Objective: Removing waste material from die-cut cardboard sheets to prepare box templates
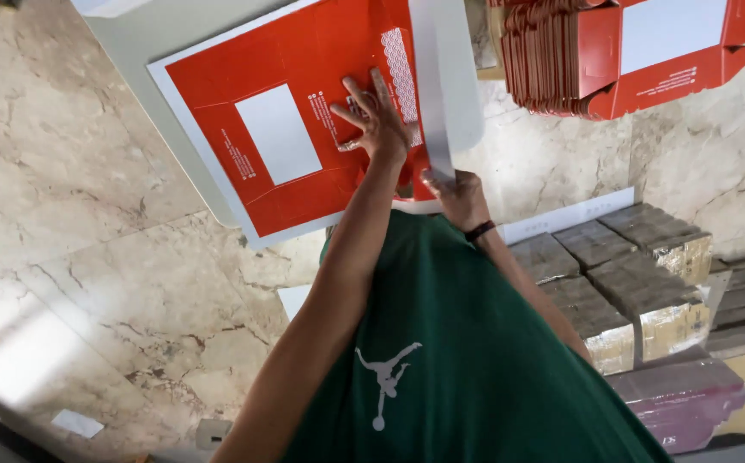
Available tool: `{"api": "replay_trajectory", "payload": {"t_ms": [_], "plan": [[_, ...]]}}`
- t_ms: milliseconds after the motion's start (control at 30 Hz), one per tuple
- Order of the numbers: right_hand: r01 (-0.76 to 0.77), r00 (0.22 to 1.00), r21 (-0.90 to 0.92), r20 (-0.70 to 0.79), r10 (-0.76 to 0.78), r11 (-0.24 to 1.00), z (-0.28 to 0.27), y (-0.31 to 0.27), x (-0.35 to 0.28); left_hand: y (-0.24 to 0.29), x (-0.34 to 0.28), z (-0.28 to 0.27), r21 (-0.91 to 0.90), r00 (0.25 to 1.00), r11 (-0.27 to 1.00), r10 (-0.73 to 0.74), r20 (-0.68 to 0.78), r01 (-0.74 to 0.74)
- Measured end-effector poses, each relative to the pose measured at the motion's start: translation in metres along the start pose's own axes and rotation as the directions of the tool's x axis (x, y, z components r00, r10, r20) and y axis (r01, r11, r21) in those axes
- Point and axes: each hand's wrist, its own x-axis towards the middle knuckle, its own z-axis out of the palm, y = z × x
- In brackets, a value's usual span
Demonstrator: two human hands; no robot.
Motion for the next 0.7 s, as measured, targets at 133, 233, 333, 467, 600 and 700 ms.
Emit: {"api": "replay_trajectory", "payload": {"t_ms": [133,233,333,467,600,700], "plan": [[-0.12,0.963,0.106,0.256,0.089,0.987,-0.006,0.012,0.021,0.009,-0.007,-0.032,-0.125,0.994,0.991,-0.029,0.103,0.042],[-0.314,0.868,0.0,0.404,0.288,0.949,-0.024,0.031,0.058,0.003,-0.013,-0.051,-0.029,0.99,0.999,0.048,0.129,-0.045],[-0.638,0.661,0.03,0.533,0.528,0.769,-0.038,0.048,0.11,-0.018,0.0,-0.06,0.123,0.98,0.974,0.183,0.082,-0.192],[-0.608,0.741,0.359,0.577,0.344,0.708,-0.039,0.039,0.215,-0.043,0.052,-0.081,0.231,0.875,0.865,0.475,-0.096,-0.445],[-0.642,0.691,0.377,0.662,0.291,0.667,-0.028,-0.013,0.298,-0.03,0.056,-0.087,0.214,0.893,0.867,0.43,0.134,-0.45],[-0.396,0.663,-0.135,0.642,0.385,0.908,-0.021,-0.067,0.33,-0.02,0.062,-0.089,0.201,0.916,0.9,0.353,0.189,-0.388]]}}
